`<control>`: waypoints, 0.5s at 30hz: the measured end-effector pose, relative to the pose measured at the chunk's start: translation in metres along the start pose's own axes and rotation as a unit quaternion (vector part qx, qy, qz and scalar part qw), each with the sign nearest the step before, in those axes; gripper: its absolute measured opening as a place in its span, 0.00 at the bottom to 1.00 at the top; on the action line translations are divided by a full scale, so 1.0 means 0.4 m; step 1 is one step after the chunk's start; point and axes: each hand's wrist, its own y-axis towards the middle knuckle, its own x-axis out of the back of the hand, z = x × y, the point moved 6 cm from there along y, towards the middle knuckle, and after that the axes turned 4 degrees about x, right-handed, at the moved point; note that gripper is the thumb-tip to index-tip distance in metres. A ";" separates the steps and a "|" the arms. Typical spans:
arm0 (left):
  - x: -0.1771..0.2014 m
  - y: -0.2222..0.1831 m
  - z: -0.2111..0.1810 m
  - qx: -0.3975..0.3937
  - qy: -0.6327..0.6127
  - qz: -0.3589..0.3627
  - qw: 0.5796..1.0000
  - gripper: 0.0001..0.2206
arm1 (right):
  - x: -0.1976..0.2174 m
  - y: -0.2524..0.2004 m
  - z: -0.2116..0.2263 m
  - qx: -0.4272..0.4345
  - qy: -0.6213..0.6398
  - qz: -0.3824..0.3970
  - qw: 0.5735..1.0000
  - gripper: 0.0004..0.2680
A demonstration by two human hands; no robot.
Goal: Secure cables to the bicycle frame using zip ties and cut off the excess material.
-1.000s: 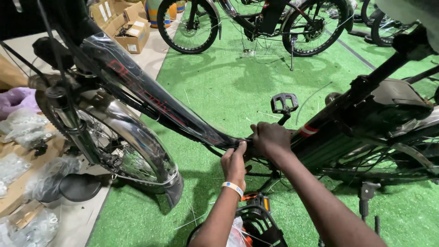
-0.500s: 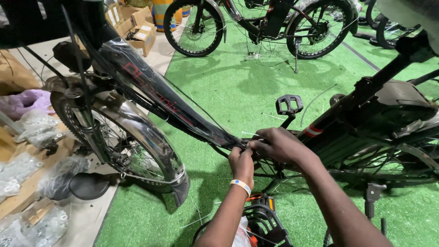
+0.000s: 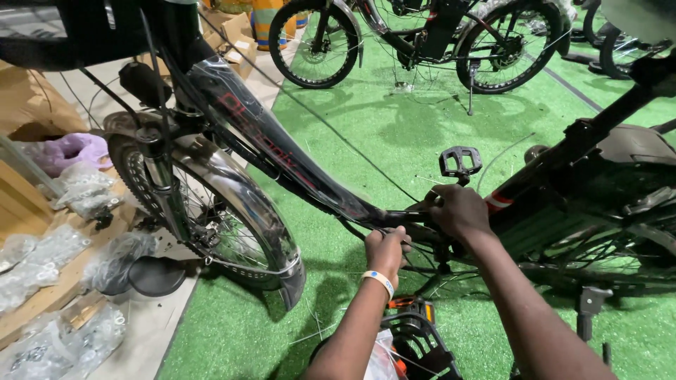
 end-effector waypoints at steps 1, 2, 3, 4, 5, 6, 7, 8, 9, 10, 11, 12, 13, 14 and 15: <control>0.004 0.018 0.015 -0.001 0.000 -0.002 1.000 0.04 | -0.001 -0.006 0.010 0.002 0.001 0.001 1.000 0.06; 0.006 0.037 0.029 -0.001 0.028 -0.003 1.000 0.02 | 0.000 -0.013 0.018 -0.001 -0.004 -0.003 1.000 0.06; 0.006 0.056 0.041 -0.002 0.056 -0.003 0.998 0.02 | 0.003 -0.017 0.026 -0.004 -0.010 -0.008 1.000 0.05; 0.007 0.070 0.053 -0.003 0.056 -0.004 0.998 0.02 | 0.003 -0.019 0.034 -0.003 -0.009 -0.008 1.000 0.05; 0.006 0.083 0.065 -0.009 0.067 -0.006 0.998 0.02 | 0.004 -0.021 0.040 0.003 -0.013 -0.012 1.000 0.05; 0.004 0.097 0.077 -0.014 0.078 -0.008 0.997 0.03 | 0.005 -0.023 0.047 0.010 -0.017 -0.015 1.000 0.05; 0.007 0.095 0.075 -0.015 0.078 -0.009 0.997 0.03 | 0.000 -0.022 0.051 0.010 -0.016 -0.016 1.000 0.05; 0.012 0.093 0.072 -0.015 0.112 -0.016 0.993 0.04 | -0.009 -0.022 0.059 0.024 -0.008 -0.002 1.000 0.05; 0.016 0.091 0.071 -0.015 0.147 -0.024 0.989 0.05 | -0.019 -0.021 0.067 0.038 0.000 0.012 0.999 0.05; 0.017 0.087 0.065 -0.016 0.147 -0.024 0.989 0.05 | 0.007 -0.046 0.091 0.039 0.000 0.011 0.999 0.05; 0.019 0.083 0.062 -0.012 0.147 -0.028 0.989 0.04 | 0.033 -0.071 0.118 0.048 0.011 0.011 0.999 0.05; 0.022 0.079 0.059 -0.008 0.146 -0.031 0.989 0.05 | 0.059 -0.096 0.145 0.057 0.021 0.011 0.998 0.05; 0.024 0.064 0.048 -0.008 0.146 -0.032 0.989 0.05 | 0.047 -0.087 0.134 0.058 0.021 0.011 0.998 0.05; 0.027 0.049 0.039 0.000 0.163 -0.035 0.986 0.06 | 0.035 -0.079 0.126 0.071 0.028 0.009 0.997 0.05; 0.030 0.034 0.031 0.008 0.181 -0.038 0.983 0.08 | 0.024 -0.070 0.118 0.084 0.035 0.008 0.996 0.05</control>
